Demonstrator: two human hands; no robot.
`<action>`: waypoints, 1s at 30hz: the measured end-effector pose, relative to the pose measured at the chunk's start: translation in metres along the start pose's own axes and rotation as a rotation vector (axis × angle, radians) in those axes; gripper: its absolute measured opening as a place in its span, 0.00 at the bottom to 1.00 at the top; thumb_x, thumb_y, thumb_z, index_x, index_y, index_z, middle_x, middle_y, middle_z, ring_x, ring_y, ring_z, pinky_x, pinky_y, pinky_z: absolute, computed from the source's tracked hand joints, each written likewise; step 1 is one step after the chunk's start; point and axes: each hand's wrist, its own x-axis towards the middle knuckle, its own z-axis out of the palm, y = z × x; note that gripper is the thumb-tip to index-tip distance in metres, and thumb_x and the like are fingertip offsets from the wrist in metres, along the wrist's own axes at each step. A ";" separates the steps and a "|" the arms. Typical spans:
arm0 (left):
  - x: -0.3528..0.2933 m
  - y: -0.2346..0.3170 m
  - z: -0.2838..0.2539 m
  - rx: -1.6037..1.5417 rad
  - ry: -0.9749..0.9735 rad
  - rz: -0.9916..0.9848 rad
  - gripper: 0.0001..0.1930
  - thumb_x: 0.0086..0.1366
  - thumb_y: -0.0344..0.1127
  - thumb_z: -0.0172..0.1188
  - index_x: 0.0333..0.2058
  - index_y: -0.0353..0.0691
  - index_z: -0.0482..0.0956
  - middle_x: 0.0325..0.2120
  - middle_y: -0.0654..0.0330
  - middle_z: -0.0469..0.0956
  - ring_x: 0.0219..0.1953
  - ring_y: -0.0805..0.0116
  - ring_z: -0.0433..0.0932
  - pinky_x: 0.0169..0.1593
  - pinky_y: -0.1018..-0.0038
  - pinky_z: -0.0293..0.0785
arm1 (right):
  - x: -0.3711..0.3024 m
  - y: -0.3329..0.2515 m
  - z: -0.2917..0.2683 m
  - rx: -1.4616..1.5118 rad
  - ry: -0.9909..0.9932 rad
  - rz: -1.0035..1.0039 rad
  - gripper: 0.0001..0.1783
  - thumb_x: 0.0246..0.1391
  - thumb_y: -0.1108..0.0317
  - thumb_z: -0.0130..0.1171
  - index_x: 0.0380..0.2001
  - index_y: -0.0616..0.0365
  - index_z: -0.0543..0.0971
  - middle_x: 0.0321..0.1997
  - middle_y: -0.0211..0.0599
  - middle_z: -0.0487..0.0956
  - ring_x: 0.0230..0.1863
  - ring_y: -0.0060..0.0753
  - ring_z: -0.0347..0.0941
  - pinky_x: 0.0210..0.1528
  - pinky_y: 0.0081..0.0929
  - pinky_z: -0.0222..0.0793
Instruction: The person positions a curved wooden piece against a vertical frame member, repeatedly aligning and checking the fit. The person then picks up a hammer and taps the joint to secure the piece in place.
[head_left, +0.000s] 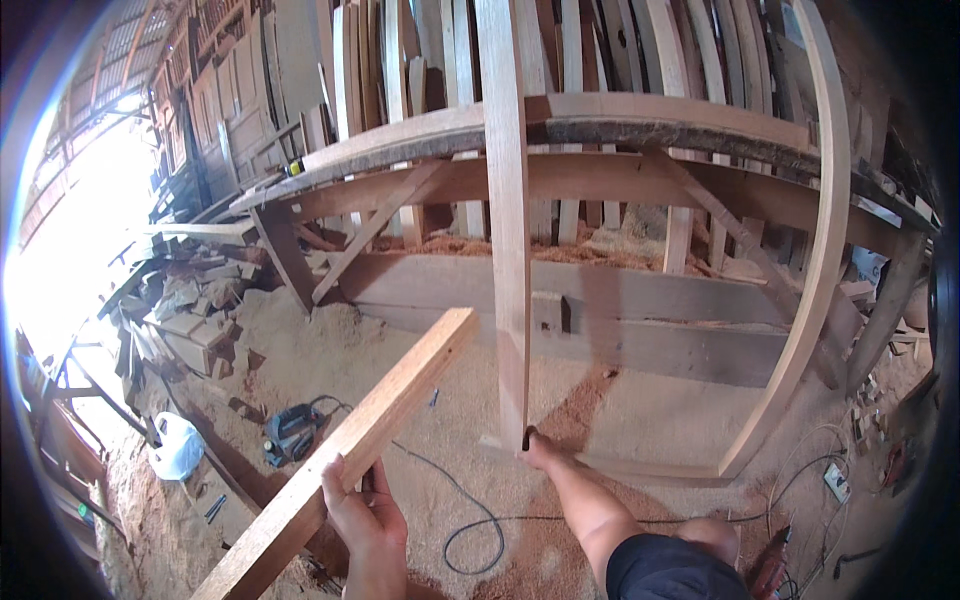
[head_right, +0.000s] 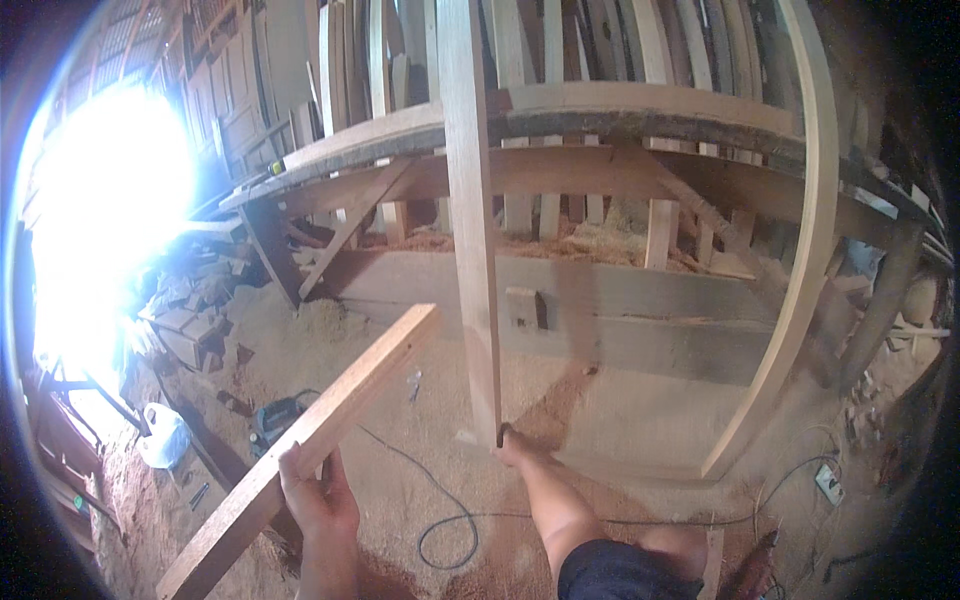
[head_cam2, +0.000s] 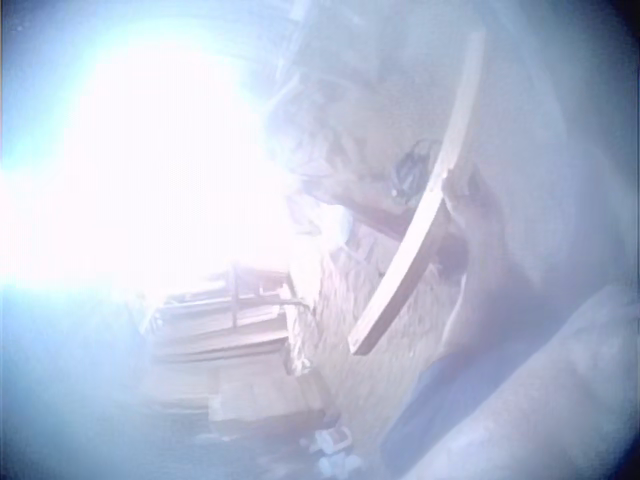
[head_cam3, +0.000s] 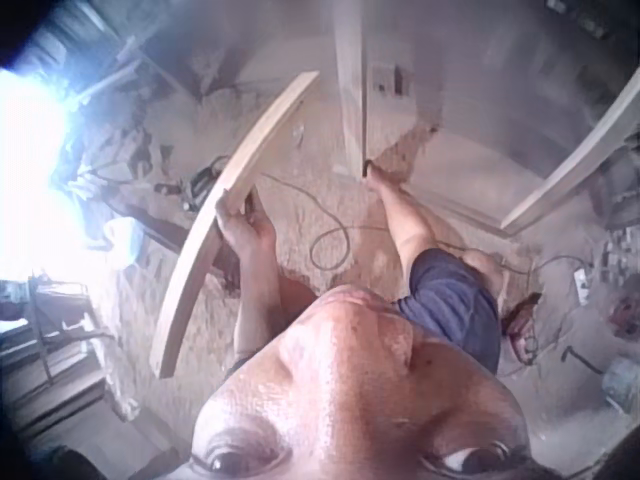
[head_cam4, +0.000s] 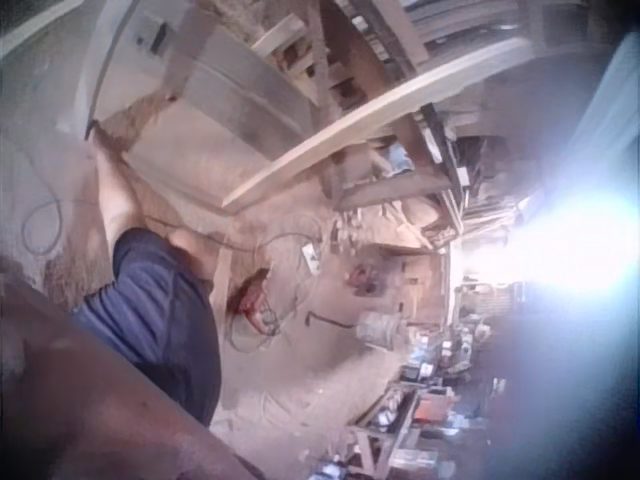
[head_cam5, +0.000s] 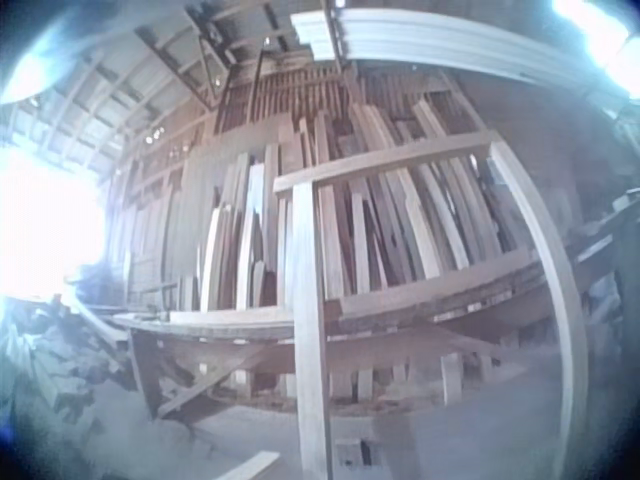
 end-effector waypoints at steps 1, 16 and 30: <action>-0.002 0.001 0.000 -0.010 0.004 -0.006 0.27 0.62 0.36 0.66 0.55 0.28 0.67 0.52 0.51 0.71 0.54 0.61 0.76 0.58 0.72 0.80 | -0.001 -0.003 -0.002 0.006 -0.026 0.011 0.38 0.50 0.49 0.68 0.59 0.60 0.69 0.56 0.59 0.79 0.58 0.60 0.76 0.58 0.49 0.74; -0.008 0.004 -0.004 -0.009 0.008 0.003 0.30 0.60 0.37 0.68 0.57 0.32 0.66 0.52 0.53 0.71 0.55 0.62 0.75 0.58 0.72 0.79 | -0.003 -0.010 0.009 0.006 0.053 0.014 0.40 0.45 0.54 0.75 0.58 0.59 0.70 0.55 0.54 0.81 0.58 0.57 0.77 0.60 0.47 0.74; -0.011 0.004 -0.001 0.069 -0.074 -0.005 0.22 0.65 0.36 0.64 0.52 0.32 0.69 0.52 0.53 0.72 0.56 0.59 0.76 0.60 0.70 0.78 | -0.002 -0.008 -0.003 0.047 0.043 0.064 0.39 0.45 0.50 0.74 0.58 0.55 0.72 0.56 0.52 0.81 0.59 0.55 0.77 0.60 0.47 0.73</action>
